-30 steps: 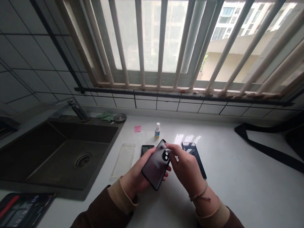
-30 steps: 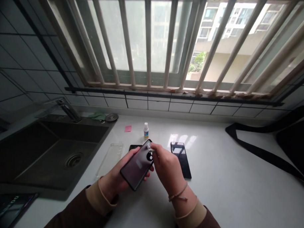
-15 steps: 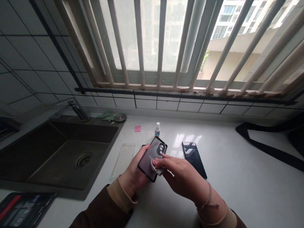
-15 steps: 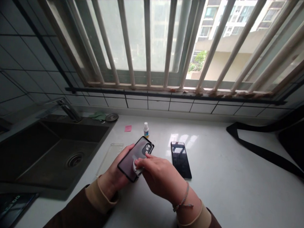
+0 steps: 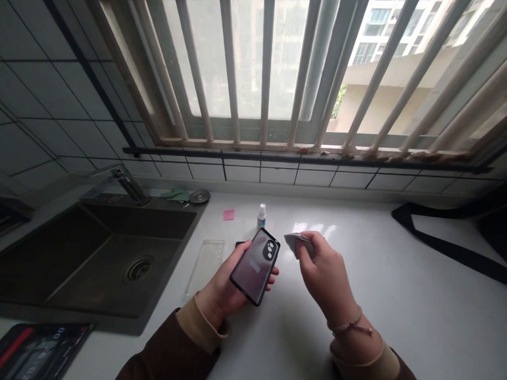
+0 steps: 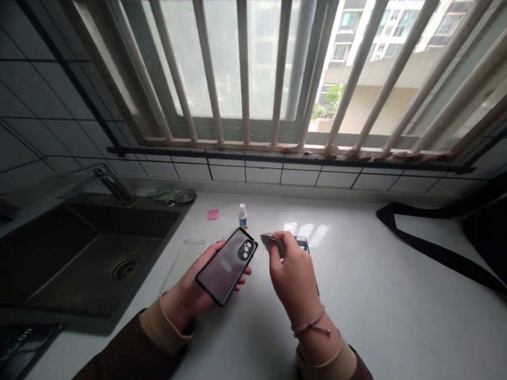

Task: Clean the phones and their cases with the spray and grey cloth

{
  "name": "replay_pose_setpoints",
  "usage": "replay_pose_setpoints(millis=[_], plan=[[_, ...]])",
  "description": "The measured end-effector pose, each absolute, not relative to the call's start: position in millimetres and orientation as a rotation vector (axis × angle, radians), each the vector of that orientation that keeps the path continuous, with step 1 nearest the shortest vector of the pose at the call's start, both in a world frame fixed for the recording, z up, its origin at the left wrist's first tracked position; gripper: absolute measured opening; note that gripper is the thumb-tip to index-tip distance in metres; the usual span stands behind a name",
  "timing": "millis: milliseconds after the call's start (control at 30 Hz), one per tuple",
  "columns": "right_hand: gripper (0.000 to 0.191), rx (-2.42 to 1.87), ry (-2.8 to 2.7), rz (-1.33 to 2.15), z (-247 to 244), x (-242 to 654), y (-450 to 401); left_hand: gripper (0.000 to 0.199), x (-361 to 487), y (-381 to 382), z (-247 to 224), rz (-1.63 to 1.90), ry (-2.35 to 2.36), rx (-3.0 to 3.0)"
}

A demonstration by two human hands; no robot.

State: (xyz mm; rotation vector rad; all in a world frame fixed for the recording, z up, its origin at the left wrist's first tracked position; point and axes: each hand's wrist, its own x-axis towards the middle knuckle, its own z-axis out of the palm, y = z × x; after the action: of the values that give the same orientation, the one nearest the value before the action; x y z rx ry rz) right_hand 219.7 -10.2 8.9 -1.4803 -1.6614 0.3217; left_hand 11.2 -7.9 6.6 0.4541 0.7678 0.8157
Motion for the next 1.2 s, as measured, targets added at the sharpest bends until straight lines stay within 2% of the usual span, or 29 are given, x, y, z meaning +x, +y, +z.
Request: replay_pose_setpoints(millis=[133,267,467,900,1200], plan=[[0.019,-1.475,-1.752,0.054,0.0,221.4,-4.1,0.065,13.4,-12.6,7.4,0.713,0.700,0.474],[0.021,-1.358,-1.987,0.143,-7.1,210.5,-7.2,0.064,15.8,-14.9,5.1,0.713,0.660,0.489],[0.031,-1.164,-2.154,0.291,-7.7,197.8,-14.7,0.051,18.1,-11.0,-2.3,0.915,0.650,0.430],[0.031,-0.874,-2.262,0.363,-5.9,198.1,-21.5,0.037,23.9,-8.0,-7.7,1.104,0.710,0.382],[0.028,-0.791,-2.325,0.680,20.7,202.4,-37.8,0.053,19.5,-9.9,-6.4,1.103,0.904,0.474]])
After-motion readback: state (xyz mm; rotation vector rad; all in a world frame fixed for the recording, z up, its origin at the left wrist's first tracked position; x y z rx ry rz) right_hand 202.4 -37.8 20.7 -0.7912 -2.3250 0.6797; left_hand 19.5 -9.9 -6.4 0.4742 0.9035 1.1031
